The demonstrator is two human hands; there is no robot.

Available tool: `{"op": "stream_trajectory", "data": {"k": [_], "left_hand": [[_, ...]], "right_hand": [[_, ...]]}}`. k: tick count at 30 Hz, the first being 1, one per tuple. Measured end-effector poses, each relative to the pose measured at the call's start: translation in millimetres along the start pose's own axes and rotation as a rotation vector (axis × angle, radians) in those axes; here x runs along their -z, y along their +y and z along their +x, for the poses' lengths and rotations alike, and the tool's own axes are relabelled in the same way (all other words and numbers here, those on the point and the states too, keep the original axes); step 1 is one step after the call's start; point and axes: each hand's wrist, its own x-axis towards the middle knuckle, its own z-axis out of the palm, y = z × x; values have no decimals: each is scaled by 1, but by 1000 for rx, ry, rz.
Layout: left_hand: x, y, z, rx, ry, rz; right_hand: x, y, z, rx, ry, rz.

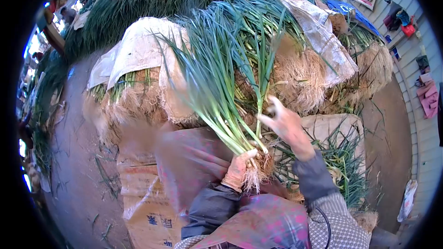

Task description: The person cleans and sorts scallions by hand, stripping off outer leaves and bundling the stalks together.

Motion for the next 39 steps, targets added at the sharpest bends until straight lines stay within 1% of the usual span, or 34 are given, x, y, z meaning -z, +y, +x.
{"op": "stream_trajectory", "data": {"k": [1,2,4,5,6,7,8,9,10,12,14,16,17,18,20,21,22,24,25,26,27,28,29,31,32,33,34,35,36,37,38,39], "left_hand": [[9,-6,3,9,54,-4],[19,-10,3,0,51,4],[32,-11,6,46,67,-10],[21,-7,2,34,128,-78],[27,-7,4,17,125,-86],[37,-11,6,-2,111,-74],[42,-13,8,-17,97,-62],[32,-10,5,-39,118,-125],[29,-7,3,-36,120,-125],[24,-2,1,16,111,-161],[17,4,2,10,117,-160],[13,10,5,44,101,-313],[14,13,4,51,31,-385],[25,11,8,-18,12,-331],[21,15,7,-26,30,-349],[30,14,9,-71,-6,-290],[34,9,9,-64,-2,-292],[14,13,3,-105,46,-311],[5,18,-2,-102,2,-308],[2,19,-4,-102,1,-311],[1,18,-7,-46,-6,-267],[0,17,-7,12,-17,-221],[0,17,-7,52,39,-137],[10,12,-3,45,31,-76],[13,10,-1,31,33,-27],[-2,16,-7,38,97,-30],[0,16,-4,40,93,-25],[7,13,-2,31,115,24],[14,12,-1,18,137,72],[21,12,0,-11,122,123],[23,15,2,-67,73,112],[23,18,2,-89,78,134]], "right_hand": [[-3,-17,30,-48,-68,-37],[-22,-14,58,35,9,-188],[-60,2,111,60,35,-294],[-60,-3,112,81,29,-266],[-60,-4,109,100,24,-239],[-77,9,103,224,303,-208],[-83,16,97,523,645,-515],[-75,12,79,527,645,-499],[-63,4,54,521,646,-479],[-65,12,2,414,463,-309],[-57,18,-50,543,445,-366],[-50,31,-95,544,430,-155],[-48,42,-123,291,336,91],[-44,54,-146,30,242,329],[-15,86,-171,-583,337,816],[-3,121,-186,-663,270,727],[7,156,-198,-742,207,638],[23,191,-203,-719,-526,-197],[16,203,-213,-325,-615,-783],[20,192,-202,-345,-492,-520],[27,160,-181,-362,-368,-255],[36,113,-158,-299,-202,240],[33,89,-138,-147,-96,486],[0,81,-85,-56,-86,644],[-21,76,-50,-154,-186,374],[-51,79,-23,-223,-222,545],[-43,50,-6,-304,-396,709],[-69,57,13,-401,-476,733],[-82,56,19,-399,-479,734],[-90,53,26,-279,-438,885],[-94,49,33,-155,-396,1032],[-76,33,35,-333,-334,860]]}}
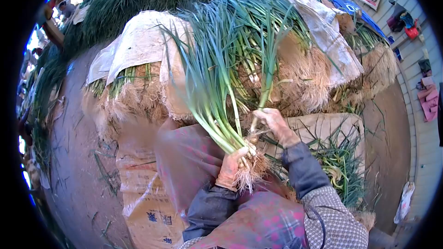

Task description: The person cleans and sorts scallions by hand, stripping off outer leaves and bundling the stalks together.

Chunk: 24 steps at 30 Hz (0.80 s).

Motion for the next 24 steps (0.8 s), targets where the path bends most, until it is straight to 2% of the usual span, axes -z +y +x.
{"op": "stream_trajectory", "data": {"k": [1,3,5,6,7,8,9,10,11,13,14,15,17,18,19,21,22,23,24], "left_hand": [[0,3,0,-22,7,19],[5,-5,7,54,-9,145],[-3,-16,10,65,-24,187],[-5,-19,9,58,-20,193],[-5,-20,8,50,-17,200],[-5,-23,5,29,-33,103],[-4,-23,4,23,-30,100],[-1,-22,2,43,-36,-4],[2,-21,-1,64,-43,-106],[0,-18,-5,66,-12,-164],[-1,-15,-5,69,17,-222],[0,-14,-5,56,21,-226],[1,-9,-3,-67,64,-327],[3,-6,-2,-119,46,-374],[9,-4,2,-165,-81,-486],[-11,11,-10,-114,-20,-582],[-14,13,-13,-69,37,-580],[0,1,-5,-80,-8,-482],[4,-4,-3,-83,-58,-487]], "right_hand": [[3,4,-5,173,127,-58],[-4,-9,-29,194,472,-705],[-25,-25,-62,261,531,-845],[-33,-17,-66,204,492,-922],[-36,7,-63,452,636,-1037],[-25,22,-50,391,438,-769],[-24,-5,-50,328,239,-502],[-19,-31,-61,31,-56,-47],[-13,-29,-45,-85,-219,45],[-24,-23,-29,213,-190,335],[-40,-26,-17,230,-59,510],[-35,-26,-24,179,-110,425],[-37,-33,-62,218,-10,203],[-33,-20,-69,160,29,60],[-26,-18,-91,62,8,100],[-9,19,-119,82,45,57],[3,40,-131,-127,17,298],[21,71,-138,-113,-69,218],[34,89,-138,-284,2,81]]}}
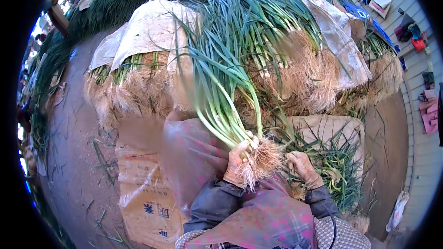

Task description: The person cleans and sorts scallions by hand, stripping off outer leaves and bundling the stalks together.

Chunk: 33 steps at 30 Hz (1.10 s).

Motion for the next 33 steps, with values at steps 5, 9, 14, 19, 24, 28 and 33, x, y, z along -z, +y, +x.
{"op": "stream_trajectory", "data": {"k": [5,9,14,19,24,28,33], "left_hand": [[-13,-5,-4,5,-40,-64],[-1,-9,-1,38,-36,12],[0,2,-7,-12,-27,163],[-14,13,-12,63,33,546],[-29,10,-18,39,97,350],[-36,11,-28,141,89,449],[-27,6,-41,151,67,330]], "right_hand": [[31,-38,-1,162,143,-791],[-14,-91,53,582,-324,-592],[-35,-125,73,545,-704,-696],[-49,-143,12,713,-200,-1042],[-71,-88,13,1083,29,-1204],[-44,-51,22,452,-126,-606],[10,-21,52,57,-89,-1509]]}}
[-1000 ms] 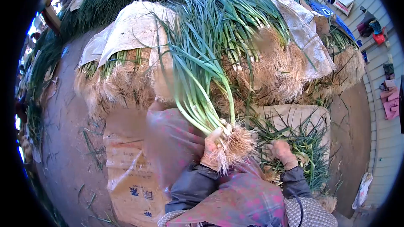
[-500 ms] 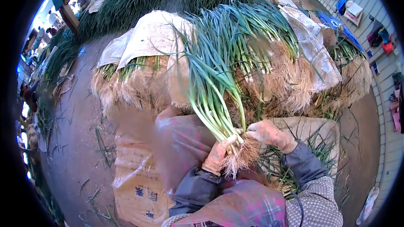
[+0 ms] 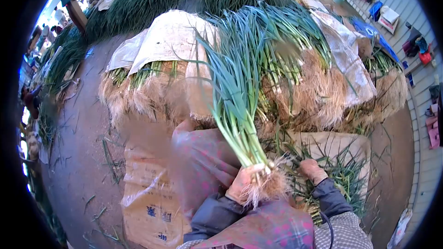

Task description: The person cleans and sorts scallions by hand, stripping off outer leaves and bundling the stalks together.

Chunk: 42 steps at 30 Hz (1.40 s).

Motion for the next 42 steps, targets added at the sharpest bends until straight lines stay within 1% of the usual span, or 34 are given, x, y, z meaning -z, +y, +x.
{"op": "stream_trajectory", "data": {"k": [1,2,3,4,6,7,8,10,11,12,13,14,15,16,19,20,22,24,25,26,27,28,29,31,32,33,34,35,36,37,38,39,41,42], "left_hand": [[15,-4,-1,7,-82,-39],[21,-1,-2,25,-81,24],[21,-4,-4,25,-60,6],[22,-5,-6,26,-38,-5],[19,-7,-9,33,2,14],[19,-7,-12,42,39,27],[21,-8,-14,33,44,28],[27,-9,-17,55,-46,-61],[30,-7,-18,54,8,-81],[29,-1,-20,41,11,-81],[26,8,-23,-27,35,-113],[24,14,-26,-91,57,-148],[22,21,-25,-100,-25,-222],[17,24,-33,-54,-66,-330],[31,21,-28,-40,-115,-307],[36,18,-26,-60,-97,-298],[38,15,-26,-81,-77,-291],[37,18,-27,-68,-181,-321],[17,22,-34,-98,-130,-313],[19,22,-33,-102,-122,-316],[24,20,-31,-104,-128,-308],[30,17,-30,-105,-132,-305],[33,17,-28,-94,-142,-298],[21,22,-24,-64,-92,-226],[13,23,-21,-49,-68,-179],[12,17,-11,-49,-58,-116],[7,17,-5,-2,-66,-80],[2,15,2,-24,-73,-4],[-4,11,10,-43,-80,78],[-17,7,18,-162,-49,176],[0,3,28,-66,-36,247],[1,3,28,-93,-61,273],[5,4,29,-140,-83,296],[11,-1,29,-159,-42,283]], "right_hand": [[23,1,-4,22,72,144],[44,-9,-3,83,201,255],[66,-18,-3,158,324,355],[90,-38,7,272,521,423],[146,-92,20,397,660,553],[159,-109,46,418,712,382],[169,-123,77,440,759,208],[208,-146,120,714,782,33],[230,-154,125,740,677,115],[250,-162,123,761,567,193],[278,-172,90,591,234,564],[292,-169,97,687,446,135],[305,-172,95,669,551,-73],[319,-173,91,643,655,-282],[350,-160,67,651,662,-494],[360,-154,69,549,574,-447],[385,-133,66,568,739,-476],[418,-110,63,358,808,-449],[425,-83,58,372,1101,-295],[441,-54,66,482,1309,-148],[448,-15,68,196,1191,74],[452,13,63,33,1151,22],[451,57,82,8,1283,-110],[404,10,16,-245,1117,46],[368,-8,4,51,1230,118],[334,-33,-4,333,1319,-77],[300,-75,-37,398,1108,-175],[259,-90,-26,723,1108,-67],[229,-107,-21,732,952,-255],[197,-118,-8,752,905,-264],[172,-122,0,776,864,-273],[160,-119,0,764,872,-260],[144,-109,-3,636,757,-57],[119,-101,-12,743,876,-65]]}}
